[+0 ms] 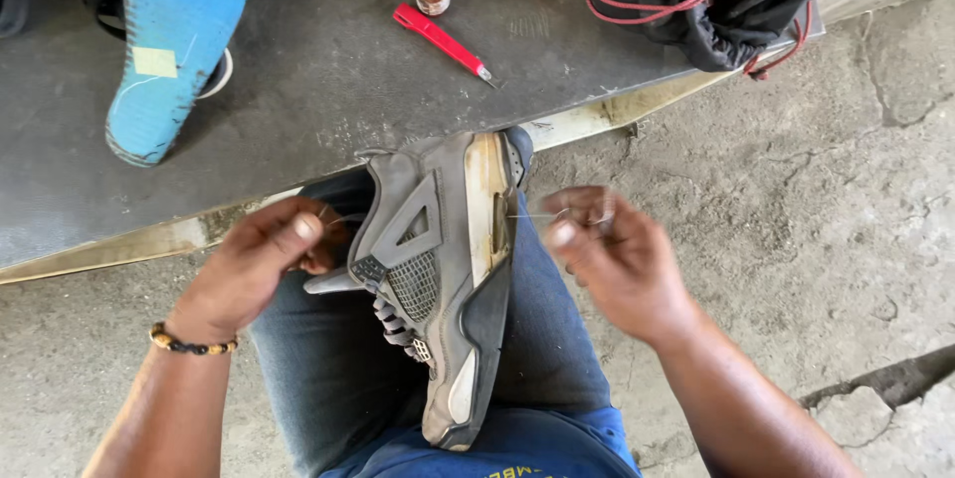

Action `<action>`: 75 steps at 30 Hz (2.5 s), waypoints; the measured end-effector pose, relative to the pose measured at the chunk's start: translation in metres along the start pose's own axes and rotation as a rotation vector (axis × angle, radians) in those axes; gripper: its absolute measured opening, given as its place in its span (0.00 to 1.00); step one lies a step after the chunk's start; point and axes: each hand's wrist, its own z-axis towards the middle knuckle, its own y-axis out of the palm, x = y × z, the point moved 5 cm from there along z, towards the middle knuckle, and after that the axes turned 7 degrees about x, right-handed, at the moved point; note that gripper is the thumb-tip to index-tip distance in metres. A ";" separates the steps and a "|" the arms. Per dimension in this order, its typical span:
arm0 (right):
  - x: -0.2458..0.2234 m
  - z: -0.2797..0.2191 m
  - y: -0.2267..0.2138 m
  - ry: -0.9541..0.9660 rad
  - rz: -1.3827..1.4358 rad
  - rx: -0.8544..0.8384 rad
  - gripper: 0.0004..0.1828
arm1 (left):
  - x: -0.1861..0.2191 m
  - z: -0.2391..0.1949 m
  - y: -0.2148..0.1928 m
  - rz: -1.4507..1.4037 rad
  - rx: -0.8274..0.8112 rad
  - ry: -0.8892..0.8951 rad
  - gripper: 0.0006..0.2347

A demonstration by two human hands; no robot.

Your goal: The person holds a grey sneaker on their lap and uses a red-handled awl to puncture the sole. They then use a needle and white thread to stitch the sole, repeatedly pulling the thread through the punctures to secure the repair.

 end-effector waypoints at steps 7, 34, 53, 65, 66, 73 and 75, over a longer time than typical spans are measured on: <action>-0.067 -0.017 -0.072 -0.176 0.333 0.071 0.10 | 0.024 0.021 0.080 -0.453 -0.572 0.076 0.33; -0.050 -0.026 -0.020 0.009 -0.354 -0.271 0.26 | -0.067 0.001 0.095 -0.632 -0.421 -0.016 0.21; -0.066 -0.015 -0.004 -0.145 -0.364 -0.228 0.18 | -0.049 -0.001 0.097 -0.552 -0.398 -0.036 0.20; -0.075 0.001 -0.006 -0.227 -0.497 -0.308 0.19 | -0.036 -0.002 0.099 -0.507 -0.405 -0.028 0.18; -0.078 0.003 -0.004 -0.234 -0.516 -0.321 0.19 | -0.033 -0.003 0.100 -0.512 -0.407 -0.031 0.18; -0.073 0.001 -0.004 -0.527 -0.708 -0.485 0.24 | -0.076 0.007 0.090 -0.447 -0.591 -0.075 0.26; -0.070 0.004 -0.005 -0.463 -0.652 -0.479 0.23 | -0.076 0.006 0.089 -0.448 -0.546 -0.127 0.27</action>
